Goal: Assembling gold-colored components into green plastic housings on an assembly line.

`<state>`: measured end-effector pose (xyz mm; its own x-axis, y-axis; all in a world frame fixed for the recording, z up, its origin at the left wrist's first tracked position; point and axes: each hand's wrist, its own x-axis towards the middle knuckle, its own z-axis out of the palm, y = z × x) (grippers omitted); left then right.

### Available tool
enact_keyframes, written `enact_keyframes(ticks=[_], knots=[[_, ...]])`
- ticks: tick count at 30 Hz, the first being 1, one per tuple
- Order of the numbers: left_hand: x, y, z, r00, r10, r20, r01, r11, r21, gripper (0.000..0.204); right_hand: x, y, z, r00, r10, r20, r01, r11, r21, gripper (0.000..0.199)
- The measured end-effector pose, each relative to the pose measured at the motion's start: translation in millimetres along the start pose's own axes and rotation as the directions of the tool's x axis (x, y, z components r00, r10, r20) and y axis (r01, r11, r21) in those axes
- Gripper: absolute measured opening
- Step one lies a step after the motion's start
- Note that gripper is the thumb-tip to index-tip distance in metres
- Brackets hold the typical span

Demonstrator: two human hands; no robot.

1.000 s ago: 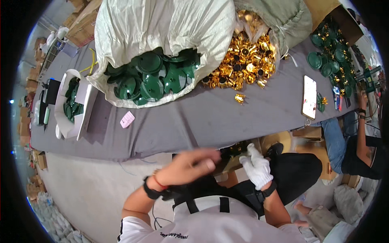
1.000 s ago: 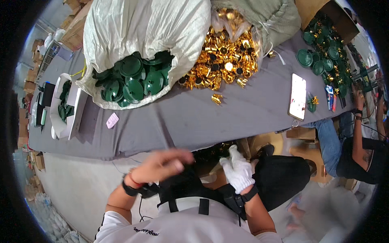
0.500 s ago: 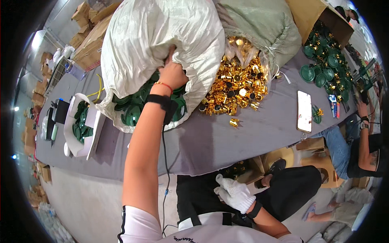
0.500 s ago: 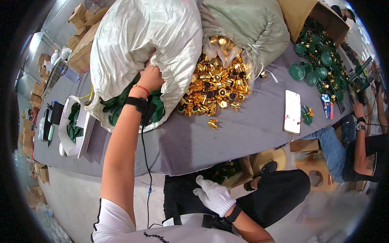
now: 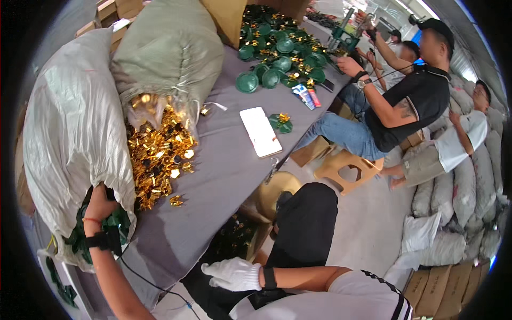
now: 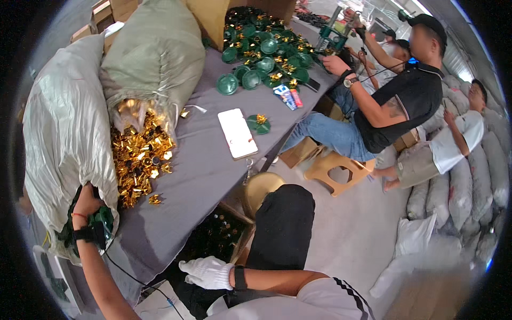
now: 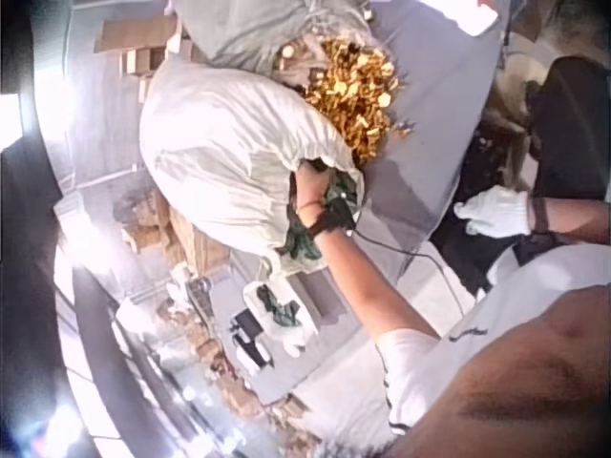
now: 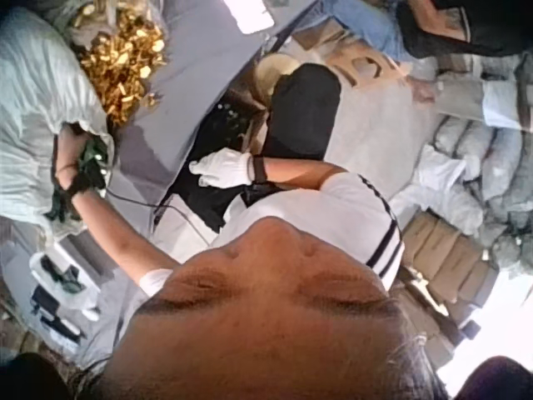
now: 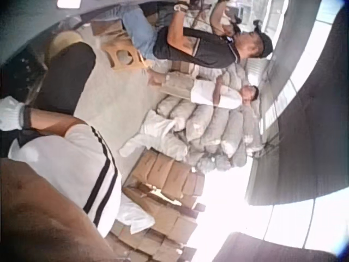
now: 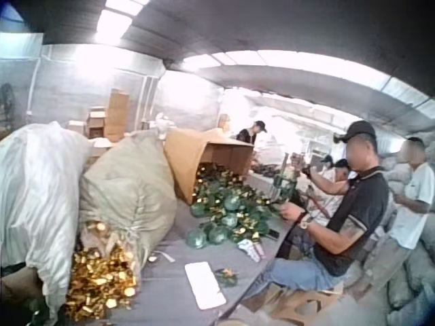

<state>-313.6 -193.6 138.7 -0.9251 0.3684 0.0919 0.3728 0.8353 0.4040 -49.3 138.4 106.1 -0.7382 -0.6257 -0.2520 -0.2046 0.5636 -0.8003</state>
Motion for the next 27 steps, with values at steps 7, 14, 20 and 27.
enact_keyframes(ticks=[7,14,20,27], knots=[[-15.3,-30.9,29.1,0.951,0.041,-0.307,0.078,0.928,0.364,0.044,-7.8,3.0,6.9,0.999,-0.010,-0.043,0.008,0.999,-0.035,0.044],[-46.3,45.9,-29.3,0.976,-0.070,-0.207,0.123,0.959,0.254,0.058,-10.7,-2.0,-3.2,0.992,-0.044,-0.120,0.031,0.994,-0.104,0.037],[-104.3,64.9,-68.9,0.974,-0.072,-0.216,0.109,0.981,0.162,0.057,-15.2,-4.7,-17.0,0.964,-0.099,-0.246,0.080,0.993,-0.089,0.034],[-179.4,57.5,-32.1,0.762,-0.410,-0.502,0.101,0.841,-0.532,0.048,-5.4,-17.4,-12.8,0.958,-0.199,-0.207,0.196,0.980,-0.032,0.033]])
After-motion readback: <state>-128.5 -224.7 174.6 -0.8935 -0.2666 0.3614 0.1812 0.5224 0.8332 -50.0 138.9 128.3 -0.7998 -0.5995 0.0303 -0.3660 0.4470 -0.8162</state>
